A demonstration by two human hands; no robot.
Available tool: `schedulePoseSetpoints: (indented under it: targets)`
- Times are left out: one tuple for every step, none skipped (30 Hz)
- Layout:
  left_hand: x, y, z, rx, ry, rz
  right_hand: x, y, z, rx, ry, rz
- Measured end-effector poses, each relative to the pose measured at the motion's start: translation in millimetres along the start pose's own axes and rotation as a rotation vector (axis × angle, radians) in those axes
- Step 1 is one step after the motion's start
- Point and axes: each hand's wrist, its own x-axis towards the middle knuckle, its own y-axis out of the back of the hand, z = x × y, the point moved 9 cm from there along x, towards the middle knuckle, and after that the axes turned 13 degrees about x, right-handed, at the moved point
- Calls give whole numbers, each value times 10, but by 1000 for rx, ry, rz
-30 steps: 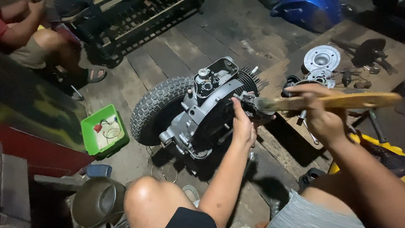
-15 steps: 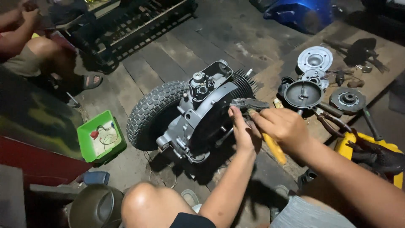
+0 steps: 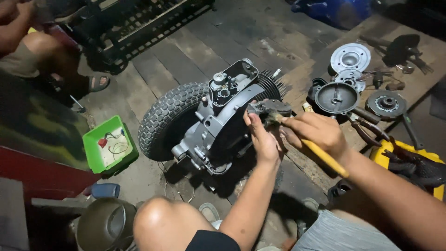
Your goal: A person is meticulously cleaning a disassembled engine component using a brush and a small scraping tool while sitting on a workshop floor.
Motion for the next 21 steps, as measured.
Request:
schedulePoseSetpoints:
  targets:
    - [71,130,-195,1,-2,6,36,-42,-57,5,1,-2]
    - [140,243,-399,42,7,-6,64,-141,-217,-87,120,-65]
    - [209,331,-610,85,17,-28,72,-228,-367,-188,236,-124]
    - [146,252,-429,86,17,-32,72,-233,-330,-191,235,-121]
    - [63,178,-257,76,16,-31,50,-224,-319,-154,247,-118]
    - [-16,109,-84,66,15,-30,30,-220,-309,-116,259,-114]
    - [16,127,-142,65,17,-26,57,-175,-328,-113,258,-118]
    - [49,157,-176,80,-2,-15,92,-113,-344,-149,247,-91]
    - [85,218,-198,98,-24,3,130,-74,-364,-175,238,-64]
    - [61,251,-222,99,-25,15,45,-145,-337,-164,240,-67]
    - [66,212,-228,64,-44,-11,-11,-184,-275,-161,230,-59]
    - [71,168,-237,30,-63,-37,-68,-219,-207,-159,220,-51]
    - [59,113,-230,29,-57,-40,81,-136,-349,-163,215,-53]
    - [49,41,-243,-68,-31,-65,249,19,-253,21,-57,14]
    - [40,-21,-253,-167,-6,-85,351,120,-149,207,-328,79]
    - [31,6,-303,-169,0,-81,320,105,-147,206,-333,74]
    - [44,69,-418,-128,90,-29,345,66,-240,92,-215,26]
    - [43,132,-529,-87,180,23,357,18,-337,-21,-95,-21]
    - [111,249,-664,-85,175,23,334,-17,-306,-18,-91,-18]
    - [187,340,-758,9,119,-8,305,-110,-421,-192,89,-75]
    - [214,424,-883,106,76,-44,212,-207,-536,-371,257,-135]
